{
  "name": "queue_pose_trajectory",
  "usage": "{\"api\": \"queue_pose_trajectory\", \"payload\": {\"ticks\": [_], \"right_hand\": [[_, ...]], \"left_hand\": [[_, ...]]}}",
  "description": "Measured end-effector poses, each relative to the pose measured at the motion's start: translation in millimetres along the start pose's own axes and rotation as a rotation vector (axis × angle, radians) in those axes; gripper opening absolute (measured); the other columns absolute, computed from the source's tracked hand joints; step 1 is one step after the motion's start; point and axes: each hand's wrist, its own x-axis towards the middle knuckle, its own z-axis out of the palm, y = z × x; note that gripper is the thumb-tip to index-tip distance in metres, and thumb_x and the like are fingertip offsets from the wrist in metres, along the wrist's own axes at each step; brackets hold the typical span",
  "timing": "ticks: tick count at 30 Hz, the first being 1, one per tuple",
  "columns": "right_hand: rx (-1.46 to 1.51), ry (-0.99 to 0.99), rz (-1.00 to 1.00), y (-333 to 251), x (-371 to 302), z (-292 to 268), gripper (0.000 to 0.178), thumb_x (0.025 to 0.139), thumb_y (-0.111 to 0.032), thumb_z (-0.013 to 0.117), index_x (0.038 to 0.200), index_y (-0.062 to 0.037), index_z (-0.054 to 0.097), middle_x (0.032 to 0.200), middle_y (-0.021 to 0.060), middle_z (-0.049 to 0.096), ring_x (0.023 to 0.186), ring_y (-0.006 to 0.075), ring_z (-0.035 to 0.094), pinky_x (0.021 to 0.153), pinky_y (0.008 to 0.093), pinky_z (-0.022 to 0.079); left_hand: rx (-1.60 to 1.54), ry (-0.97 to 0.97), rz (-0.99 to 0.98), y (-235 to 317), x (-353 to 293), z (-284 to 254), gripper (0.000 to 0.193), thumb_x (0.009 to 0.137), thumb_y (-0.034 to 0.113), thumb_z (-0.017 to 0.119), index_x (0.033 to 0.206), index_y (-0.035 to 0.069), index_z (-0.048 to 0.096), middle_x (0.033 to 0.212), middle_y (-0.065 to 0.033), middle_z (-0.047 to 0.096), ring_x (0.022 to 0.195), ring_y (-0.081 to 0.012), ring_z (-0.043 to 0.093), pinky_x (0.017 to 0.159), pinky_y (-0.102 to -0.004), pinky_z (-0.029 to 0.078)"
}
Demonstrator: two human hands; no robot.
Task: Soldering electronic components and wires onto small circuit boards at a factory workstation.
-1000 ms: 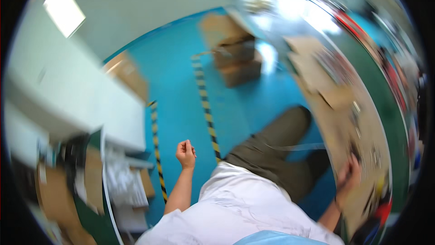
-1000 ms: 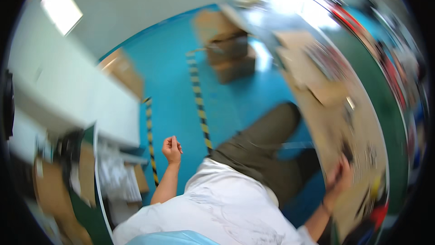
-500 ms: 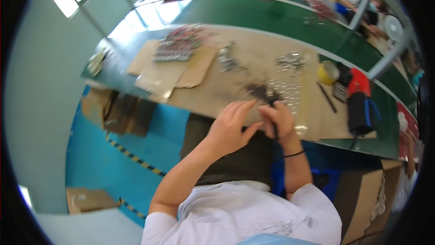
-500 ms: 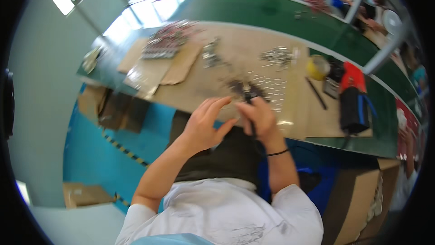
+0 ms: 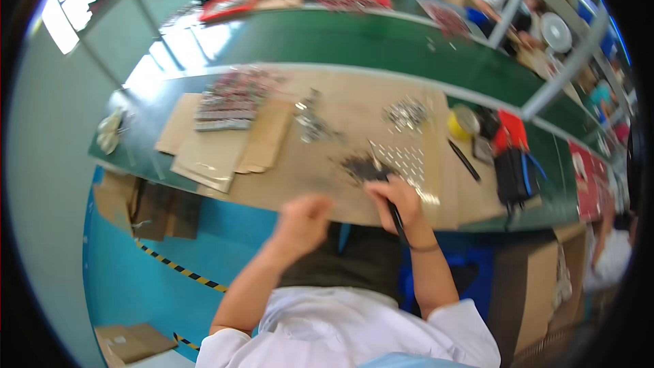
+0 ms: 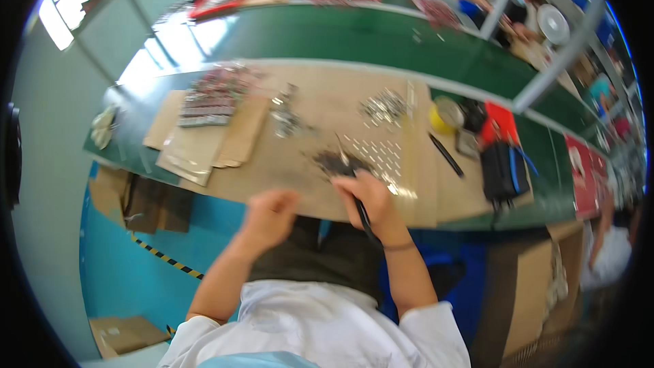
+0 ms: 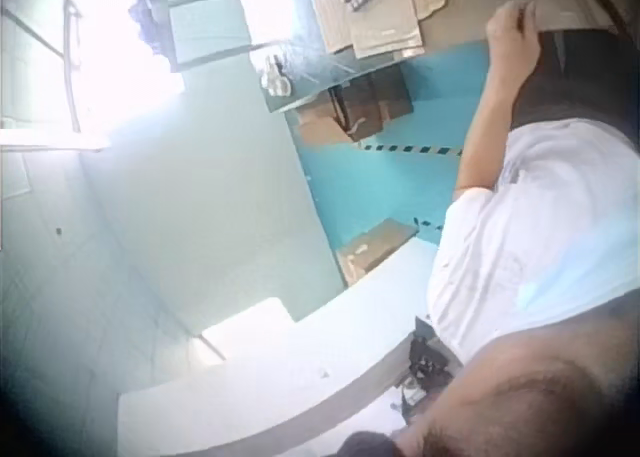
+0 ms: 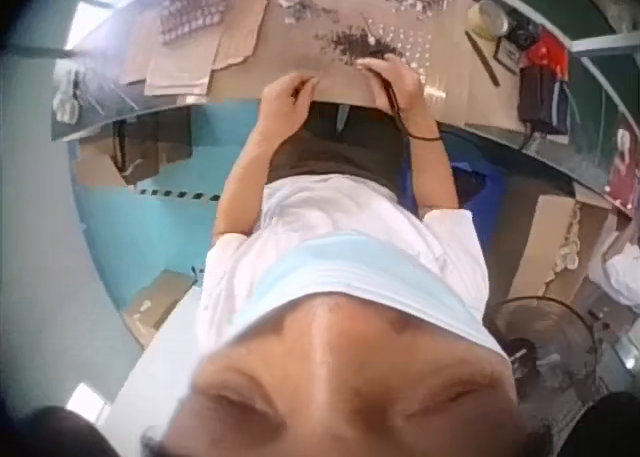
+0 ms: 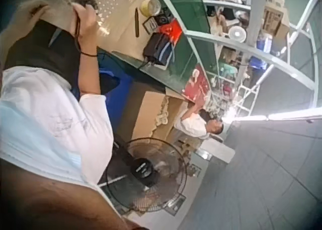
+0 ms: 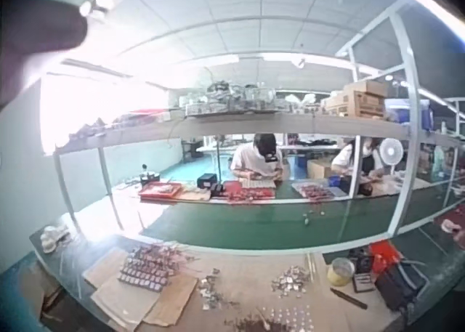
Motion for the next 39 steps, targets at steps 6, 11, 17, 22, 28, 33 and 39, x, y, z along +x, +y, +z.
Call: {"api": "queue_pose_trajectory", "payload": {"ticks": [6, 11, 17, 22, 28, 33, 39], "right_hand": [[0.054, 0.051, 0.411, -24, 48, 5, 0.038, 0.089, 0.013, 0.062, 0.122, -0.006, 0.068, 0.097, 0.0135, 0.074, 0.08, 0.0237, 0.072, 0.072, 0.0332, 0.059], [-0.155, 0.055, 0.432, -5, 80, 50, 0.031, 0.091, -0.001, 0.074, 0.12, -0.0072, 0.066, 0.099, 0.0174, 0.072, 0.084, 0.032, 0.072, 0.075, 0.0387, 0.059], [-0.27, -0.042, 0.413, 8, 86, 80, 0.036, 0.092, -0.012, 0.073, 0.126, -0.0075, 0.062, 0.111, 0.0202, 0.069, 0.099, 0.0383, 0.069, 0.086, 0.0465, 0.057], [-0.396, -0.15, 0.426, 34, 69, 92, 0.047, 0.084, -0.009, 0.072, 0.128, -0.0081, 0.055, 0.108, 0.0192, 0.066, 0.102, 0.0419, 0.065, 0.089, 0.0496, 0.055], [-0.201, -0.001, 0.571, 51, 57, 95, 0.02, 0.094, -0.014, 0.06, 0.113, -0.008, 0.063, 0.096, 0.0211, 0.064, 0.089, 0.0404, 0.067, 0.07, 0.048, 0.056], [-0.525, 0.123, 0.229, 26, 41, 79, 0.016, 0.099, -0.021, 0.056, 0.096, -0.0067, 0.062, 0.081, 0.0186, 0.059, 0.08, 0.0397, 0.063, 0.063, 0.0485, 0.051], [-0.545, 0.176, 0.153, 15, 8, 62, 0.013, 0.097, -0.022, 0.057, 0.094, -0.0095, 0.062, 0.081, 0.0139, 0.058, 0.084, 0.0364, 0.062, 0.068, 0.0459, 0.05]], "left_hand": [[-0.14, 0.431, -0.125, -40, 50, -155, 0.026, 0.105, 0.008, 0.053, 0.123, 0.002, 0.072, 0.083, -0.0022, 0.065, 0.06, -0.0065, 0.05, 0.057, -0.0238, 0.043], [0.221, 0.563, -0.261, -141, 117, -253, 0.026, 0.094, 0.015, 0.069, 0.113, -0.001, 0.078, 0.088, -0.0124, 0.077, 0.066, -0.0164, 0.065, 0.066, -0.0308, 0.053], [0.557, 0.316, -0.126, -233, 169, -283, 0.047, 0.089, 0.037, 0.079, 0.115, -0.002, 0.077, 0.105, -0.0196, 0.078, 0.095, -0.0309, 0.075, 0.089, -0.0405, 0.057], [0.512, 0.309, 0.054, -321, 186, -284, 0.041, 0.099, 0.037, 0.072, 0.097, -0.003, 0.077, 0.08, -0.0095, 0.072, 0.07, -0.0209, 0.061, 0.066, -0.0412, 0.052], [0.002, -0.08, 0.26, -257, 309, -104, 0.038, 0.098, 0.034, 0.072, 0.103, -0.003, 0.077, 0.093, -0.0162, 0.077, 0.079, -0.0251, 0.068, 0.075, -0.0404, 0.057], [-0.168, -0.308, 0.425, -197, 330, 37, 0.036, 0.097, 0.033, 0.072, 0.103, -0.003, 0.077, 0.093, -0.0162, 0.076, 0.08, -0.0258, 0.068, 0.075, -0.0407, 0.057], [-0.31, -0.44, 0.541, -136, 300, 145, 0.034, 0.096, 0.031, 0.072, 0.103, -0.002, 0.077, 0.094, -0.0162, 0.076, 0.081, -0.0266, 0.068, 0.076, -0.041, 0.056]]}}
